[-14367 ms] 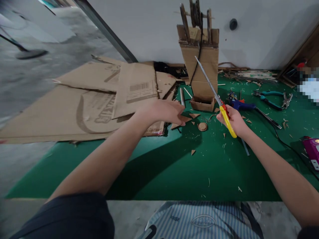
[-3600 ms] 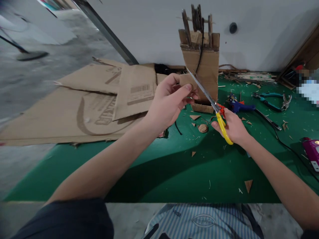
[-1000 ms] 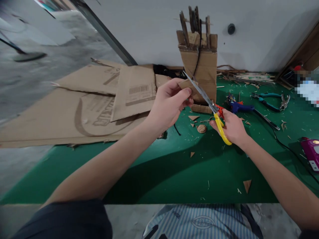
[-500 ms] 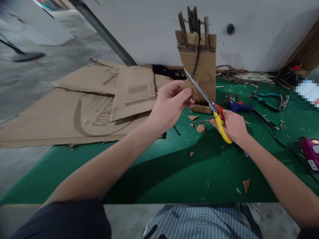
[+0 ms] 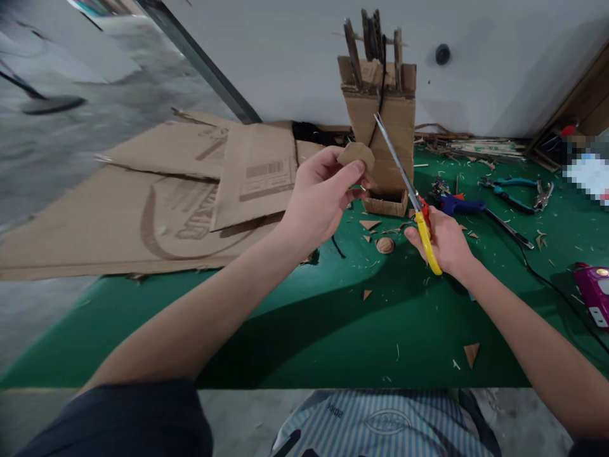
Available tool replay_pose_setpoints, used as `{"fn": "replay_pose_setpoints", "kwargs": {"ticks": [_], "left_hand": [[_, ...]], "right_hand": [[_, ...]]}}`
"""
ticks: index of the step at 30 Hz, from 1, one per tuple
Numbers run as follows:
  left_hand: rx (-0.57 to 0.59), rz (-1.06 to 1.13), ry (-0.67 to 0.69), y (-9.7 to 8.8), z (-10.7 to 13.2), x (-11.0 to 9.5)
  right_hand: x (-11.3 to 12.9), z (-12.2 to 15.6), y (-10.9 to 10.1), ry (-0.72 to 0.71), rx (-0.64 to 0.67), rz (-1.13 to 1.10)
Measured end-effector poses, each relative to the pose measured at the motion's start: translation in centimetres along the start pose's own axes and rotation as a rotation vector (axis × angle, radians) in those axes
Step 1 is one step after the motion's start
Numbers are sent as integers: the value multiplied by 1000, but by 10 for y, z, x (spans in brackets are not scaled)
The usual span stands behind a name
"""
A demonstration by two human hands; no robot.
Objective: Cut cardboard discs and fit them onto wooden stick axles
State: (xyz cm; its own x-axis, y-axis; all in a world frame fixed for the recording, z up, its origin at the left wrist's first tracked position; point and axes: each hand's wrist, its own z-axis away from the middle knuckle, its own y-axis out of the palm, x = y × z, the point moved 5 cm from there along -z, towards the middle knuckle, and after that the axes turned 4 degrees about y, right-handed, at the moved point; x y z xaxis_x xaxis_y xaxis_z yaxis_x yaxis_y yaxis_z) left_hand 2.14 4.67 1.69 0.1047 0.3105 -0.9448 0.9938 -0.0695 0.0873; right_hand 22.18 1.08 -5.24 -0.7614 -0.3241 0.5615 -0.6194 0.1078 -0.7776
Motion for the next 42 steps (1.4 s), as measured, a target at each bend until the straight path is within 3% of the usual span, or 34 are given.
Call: {"fn": "replay_pose_setpoints", "kwargs": {"ticks": [3,14,20,32,42], "left_hand": [[-4,19,-1,1,1,-1],[73,-2,-71,3,3,-4],[100,-47,28,2,2,-2],[82,-79,90,2,2,-4],[116,-265,187,-1,6,-19]], "right_hand": [[1,0,2,19,33,-63],[2,1,2,169,64,50],[2,0,2,178,80,66],[0,-1,3,164,93,87],[3,0,1,135,94,119]]}}
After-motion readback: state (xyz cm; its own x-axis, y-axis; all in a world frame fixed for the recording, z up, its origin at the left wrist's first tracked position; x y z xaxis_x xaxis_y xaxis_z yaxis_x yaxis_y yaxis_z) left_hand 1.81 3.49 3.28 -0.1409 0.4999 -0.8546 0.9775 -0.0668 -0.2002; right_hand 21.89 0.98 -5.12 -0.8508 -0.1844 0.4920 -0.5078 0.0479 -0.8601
